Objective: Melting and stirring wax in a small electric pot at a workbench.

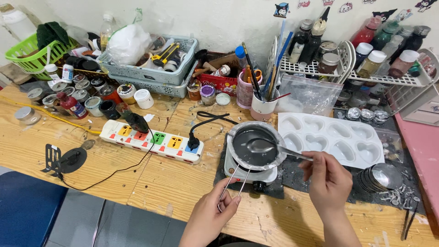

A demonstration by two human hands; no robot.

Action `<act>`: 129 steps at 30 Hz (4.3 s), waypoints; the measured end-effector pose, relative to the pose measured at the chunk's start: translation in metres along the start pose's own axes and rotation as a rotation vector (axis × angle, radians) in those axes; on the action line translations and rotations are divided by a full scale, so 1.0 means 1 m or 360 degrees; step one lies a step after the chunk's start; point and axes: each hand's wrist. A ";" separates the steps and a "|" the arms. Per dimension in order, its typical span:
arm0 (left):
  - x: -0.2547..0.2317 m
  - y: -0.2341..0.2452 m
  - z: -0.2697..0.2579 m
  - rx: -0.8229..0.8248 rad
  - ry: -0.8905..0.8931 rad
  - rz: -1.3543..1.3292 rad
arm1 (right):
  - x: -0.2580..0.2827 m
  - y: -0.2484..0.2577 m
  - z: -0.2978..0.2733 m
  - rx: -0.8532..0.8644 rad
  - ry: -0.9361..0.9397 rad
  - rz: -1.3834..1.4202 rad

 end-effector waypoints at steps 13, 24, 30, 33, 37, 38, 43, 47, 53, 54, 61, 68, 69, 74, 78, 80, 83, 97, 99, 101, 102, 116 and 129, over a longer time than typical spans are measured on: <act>0.000 0.000 -0.002 -0.0037 -0.0049 -0.0003 | 0.011 -0.026 0.009 0.0288 -0.0321 -0.0284; -0.003 0.002 0.000 0.0002 0.0018 0.0010 | -0.009 -0.032 0.004 0.0047 -0.0467 0.0514; -0.001 0.000 0.000 0.0007 0.0023 -0.0020 | -0.001 -0.027 0.000 0.0036 -0.0418 0.0461; 0.000 -0.001 0.000 -0.0005 0.0014 -0.0022 | -0.002 -0.019 -0.008 0.0026 -0.0390 0.0445; -0.002 0.000 0.000 -0.0018 0.0013 -0.0008 | 0.004 -0.009 -0.016 0.0026 -0.0345 0.0359; -0.002 -0.001 -0.001 -0.0025 0.0014 -0.0001 | 0.007 -0.007 -0.018 0.0020 -0.0317 0.0321; -0.003 -0.001 -0.001 -0.0033 0.0018 0.0024 | 0.004 0.000 -0.026 0.0012 -0.0253 0.0282; -0.002 -0.001 -0.002 -0.0038 0.0016 0.0042 | 0.003 0.003 -0.030 0.0066 -0.0107 0.0220; -0.004 0.000 -0.002 -0.0032 -0.0003 0.0053 | 0.000 0.005 -0.033 0.0104 0.0052 0.0210; -0.004 0.000 -0.002 -0.0036 -0.0008 0.0051 | -0.002 0.005 -0.033 0.0121 0.0079 0.0220; -0.005 0.000 -0.002 -0.0017 0.0000 0.0033 | 0.006 0.004 -0.031 0.0227 0.0374 0.0187; -0.010 0.002 -0.002 0.0004 0.0029 0.0056 | 0.012 0.003 -0.031 0.0255 0.0426 0.0123; -0.010 0.002 -0.002 0.0002 0.0021 0.0058 | 0.013 0.003 -0.031 0.0253 0.0440 0.0117; -0.007 0.002 -0.002 0.0009 0.0022 0.0038 | 0.014 0.003 -0.031 0.0259 0.0472 0.0103; -0.007 0.002 -0.002 0.0002 0.0015 0.0035 | 0.014 0.002 -0.031 0.0264 0.0492 0.0126; -0.006 0.001 -0.002 -0.0002 0.0021 0.0036 | 0.015 0.002 -0.031 0.0271 0.0502 0.0117; -0.004 0.001 -0.002 -0.0016 -0.0001 0.0038 | 0.010 0.002 -0.033 0.0254 0.0479 0.0148; 0.004 -0.004 0.002 -0.0001 0.0007 -0.0035 | -0.027 -0.013 -0.003 -0.0249 -0.0697 0.0838; 0.003 -0.004 0.003 0.0006 0.0052 -0.0067 | -0.029 -0.009 -0.002 -0.0255 -0.0699 0.0846; 0.004 -0.005 0.003 0.0006 0.0048 -0.0054 | -0.028 -0.006 -0.002 -0.0262 -0.0710 0.0824; 0.005 -0.005 0.004 -0.0001 0.0047 -0.0044 | -0.028 -0.005 -0.002 -0.0262 -0.0722 0.0803; 0.004 -0.006 0.002 -0.0020 0.0022 -0.0030 | -0.010 0.005 -0.018 -0.0165 -0.0479 0.0577; 0.002 -0.005 0.003 0.0002 0.0021 -0.0021 | -0.001 0.019 -0.028 0.0107 0.0379 0.0189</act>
Point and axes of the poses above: each hand's wrist, its own z-axis towards the middle knuckle, its own y-axis out of the back of the hand, x = y × z, and after that the axes turned 9 degrees about z, right-handed
